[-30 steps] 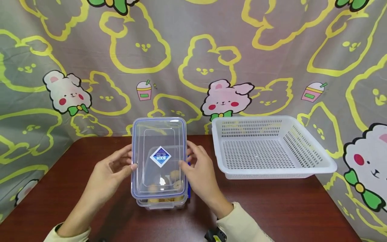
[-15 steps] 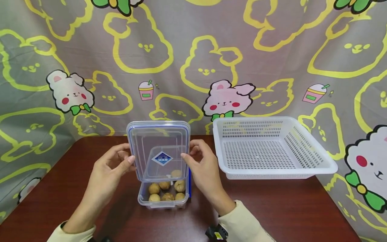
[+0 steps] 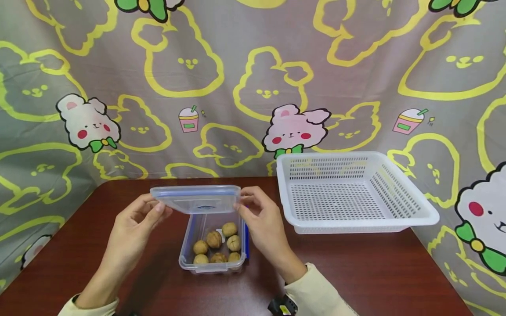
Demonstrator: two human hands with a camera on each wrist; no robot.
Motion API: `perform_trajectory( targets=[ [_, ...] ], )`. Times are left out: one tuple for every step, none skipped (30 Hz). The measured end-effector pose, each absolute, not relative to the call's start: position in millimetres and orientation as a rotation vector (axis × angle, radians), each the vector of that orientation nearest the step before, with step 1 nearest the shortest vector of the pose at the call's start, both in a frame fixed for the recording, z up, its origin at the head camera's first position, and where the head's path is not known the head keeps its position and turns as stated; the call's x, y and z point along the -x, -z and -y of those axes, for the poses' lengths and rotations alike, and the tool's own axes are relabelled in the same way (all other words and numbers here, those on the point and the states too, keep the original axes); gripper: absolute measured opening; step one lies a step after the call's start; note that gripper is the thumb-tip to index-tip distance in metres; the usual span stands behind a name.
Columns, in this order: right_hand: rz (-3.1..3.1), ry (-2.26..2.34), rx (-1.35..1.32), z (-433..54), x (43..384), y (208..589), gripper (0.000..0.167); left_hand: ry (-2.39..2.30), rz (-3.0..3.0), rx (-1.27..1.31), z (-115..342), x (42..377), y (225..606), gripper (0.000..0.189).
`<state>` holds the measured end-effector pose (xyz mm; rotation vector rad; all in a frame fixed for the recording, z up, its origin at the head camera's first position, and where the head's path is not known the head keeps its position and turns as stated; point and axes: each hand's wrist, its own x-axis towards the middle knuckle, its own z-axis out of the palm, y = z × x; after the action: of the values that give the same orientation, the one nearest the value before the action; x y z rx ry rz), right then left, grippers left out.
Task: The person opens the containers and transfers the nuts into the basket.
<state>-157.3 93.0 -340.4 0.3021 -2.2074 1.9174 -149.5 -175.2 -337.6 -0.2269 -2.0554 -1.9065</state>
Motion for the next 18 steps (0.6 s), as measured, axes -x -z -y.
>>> perform_trajectory(
  targets=[
    [2.205,-1.933,-0.301,-93,157,341,0.021,1.907,2.058,0.228,175,149,339,0.019],
    [2.202,-1.947,-0.3,-93,157,342,0.021,1.916,2.058,0.238,175,149,340,0.02],
    [2.197,-1.962,-0.3,-93,157,342,0.021,1.933,2.057,0.251,175,149,340,0.022],
    [2.195,-1.977,-0.294,-93,157,343,0.021,1.959,2.05,0.267,175,149,341,0.025],
    [2.189,-1.997,-0.297,-93,157,343,0.02,1.985,2.048,0.283,175,149,342,0.027],
    [2.177,-2.03,-0.292,-93,157,343,0.02,2.019,2.042,0.289,175,149,342,0.029],
    [2.165,-2.07,-0.284,-93,158,344,0.019,2.058,2.037,0.294,175,149,343,0.031],
    [2.155,-2.101,-0.271,-93,158,344,0.02,2.094,2.033,0.292,176,149,343,0.034],
    [2.141,-2.138,-0.256,-92,158,344,0.02,2.128,2.029,0.286,177,148,343,0.036],
    [2.132,-2.167,-0.235,-92,158,344,0.019,2.159,2.026,0.28,178,148,343,0.038],
    [2.118,-2.197,-0.217,-92,158,344,0.02,2.187,2.028,0.274,179,148,344,0.039],
    [2.105,-2.222,-0.197,-91,158,344,0.02,2.211,2.03,0.272,180,147,344,0.041],
    [2.094,-2.247,-0.182,-90,158,345,0.02,2.224,2.038,0.27,181,147,344,0.04],
    [2.087,-2.263,-0.169,-90,158,345,0.019,2.232,2.045,0.268,182,147,345,0.038],
    [2.081,-2.282,-0.158,-89,158,345,0.018,2.237,2.053,0.265,183,147,345,0.037],
    [2.078,-2.297,-0.145,-88,158,346,0.018,2.236,2.063,0.259,184,146,346,0.034],
    [2.068,-2.321,-0.138,-87,158,346,0.018,2.235,2.075,0.248,185,146,346,0.033],
    [2.064,-2.341,-0.127,-87,159,347,0.018,2.234,2.09,0.229,186,146,346,0.032]
  ],
)
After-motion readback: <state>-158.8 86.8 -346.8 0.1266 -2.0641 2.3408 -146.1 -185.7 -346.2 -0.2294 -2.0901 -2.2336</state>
